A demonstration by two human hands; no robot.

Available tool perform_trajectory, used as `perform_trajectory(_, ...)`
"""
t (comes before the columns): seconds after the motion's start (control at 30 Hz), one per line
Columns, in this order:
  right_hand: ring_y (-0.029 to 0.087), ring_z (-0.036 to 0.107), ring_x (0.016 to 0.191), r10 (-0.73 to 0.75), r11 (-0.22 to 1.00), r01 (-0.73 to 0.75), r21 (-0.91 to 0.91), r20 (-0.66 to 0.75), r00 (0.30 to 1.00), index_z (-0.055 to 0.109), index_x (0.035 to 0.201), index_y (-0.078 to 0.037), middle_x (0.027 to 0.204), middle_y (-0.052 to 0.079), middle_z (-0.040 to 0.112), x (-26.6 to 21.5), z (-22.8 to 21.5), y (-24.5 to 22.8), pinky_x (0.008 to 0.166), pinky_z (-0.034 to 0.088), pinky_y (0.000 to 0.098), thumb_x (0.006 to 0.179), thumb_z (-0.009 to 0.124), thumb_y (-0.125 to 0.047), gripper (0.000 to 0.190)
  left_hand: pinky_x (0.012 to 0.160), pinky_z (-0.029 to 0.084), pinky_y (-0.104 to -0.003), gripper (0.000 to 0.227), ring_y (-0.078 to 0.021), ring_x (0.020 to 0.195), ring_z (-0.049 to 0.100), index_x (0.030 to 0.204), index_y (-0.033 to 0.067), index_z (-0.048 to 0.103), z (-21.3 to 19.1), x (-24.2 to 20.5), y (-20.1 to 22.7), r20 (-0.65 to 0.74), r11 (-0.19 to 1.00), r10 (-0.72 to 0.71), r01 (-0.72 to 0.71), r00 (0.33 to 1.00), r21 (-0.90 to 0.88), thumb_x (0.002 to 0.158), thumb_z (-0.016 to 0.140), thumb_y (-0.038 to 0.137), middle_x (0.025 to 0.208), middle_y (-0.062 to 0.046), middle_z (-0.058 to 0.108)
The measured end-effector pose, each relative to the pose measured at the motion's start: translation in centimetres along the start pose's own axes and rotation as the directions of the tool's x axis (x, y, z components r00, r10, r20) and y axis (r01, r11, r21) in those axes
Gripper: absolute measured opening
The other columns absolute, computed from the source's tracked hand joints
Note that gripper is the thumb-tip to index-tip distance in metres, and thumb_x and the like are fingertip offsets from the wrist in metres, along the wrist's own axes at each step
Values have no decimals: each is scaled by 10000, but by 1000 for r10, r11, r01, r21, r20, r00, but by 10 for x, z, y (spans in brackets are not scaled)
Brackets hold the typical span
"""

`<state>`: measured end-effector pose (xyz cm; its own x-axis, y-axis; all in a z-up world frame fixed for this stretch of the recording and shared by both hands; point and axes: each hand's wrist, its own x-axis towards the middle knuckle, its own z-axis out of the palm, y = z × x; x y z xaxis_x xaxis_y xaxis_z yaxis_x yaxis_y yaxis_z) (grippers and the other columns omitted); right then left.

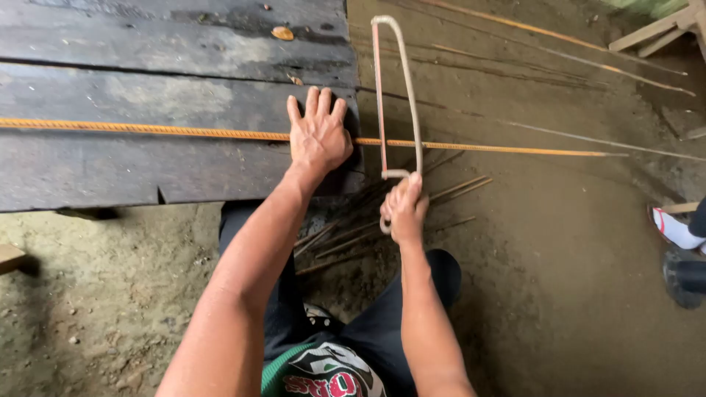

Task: Sawing a thin wooden rod and aligning it with others on a workbench

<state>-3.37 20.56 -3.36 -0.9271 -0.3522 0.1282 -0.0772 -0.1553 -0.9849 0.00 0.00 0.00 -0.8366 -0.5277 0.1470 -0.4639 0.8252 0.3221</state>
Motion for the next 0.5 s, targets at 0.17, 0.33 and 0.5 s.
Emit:
perform_trajectory(0.17, 162, 257, 294, 56, 998, -57, 24, 21, 998, 296, 573, -155, 402, 33, 263, -136, -81, 4, 313, 276, 304, 1113, 345, -346, 575, 1140, 190, -683, 479, -352, 1477, 319, 1295, 148, 579, 17, 5, -6, -57, 1000, 20, -19, 998, 10, 834, 563, 277, 1524, -155, 461)
perform_trajectory(0.33, 211, 298, 364, 168, 975, -172, -138, -43, 985, 251, 588, -114, 464, 63, 243, -156, -131, 30, 362, 319, 364, 1087, 314, -365, 562, 1106, 231, -684, 469, -356, 1442, 366, 1253, 147, 617, 24, 5, -8, -153, 997, 61, -52, 986, 65, 807, 567, 285, 1504, -164, 494)
perform_trajectory(0.5, 151, 439, 492, 240, 550, -490, 676, 434, 868, 372, 761, -241, 592, -69, 369, 2, -110, 165, 434, 367, 331, 859, 480, -457, 260, 1108, 244, -691, 463, -354, 1434, 381, 1246, 149, 615, 23, 6, -9, -198, 997, 68, -59, 978, 54, 805, 556, 280, 1476, -158, 515)
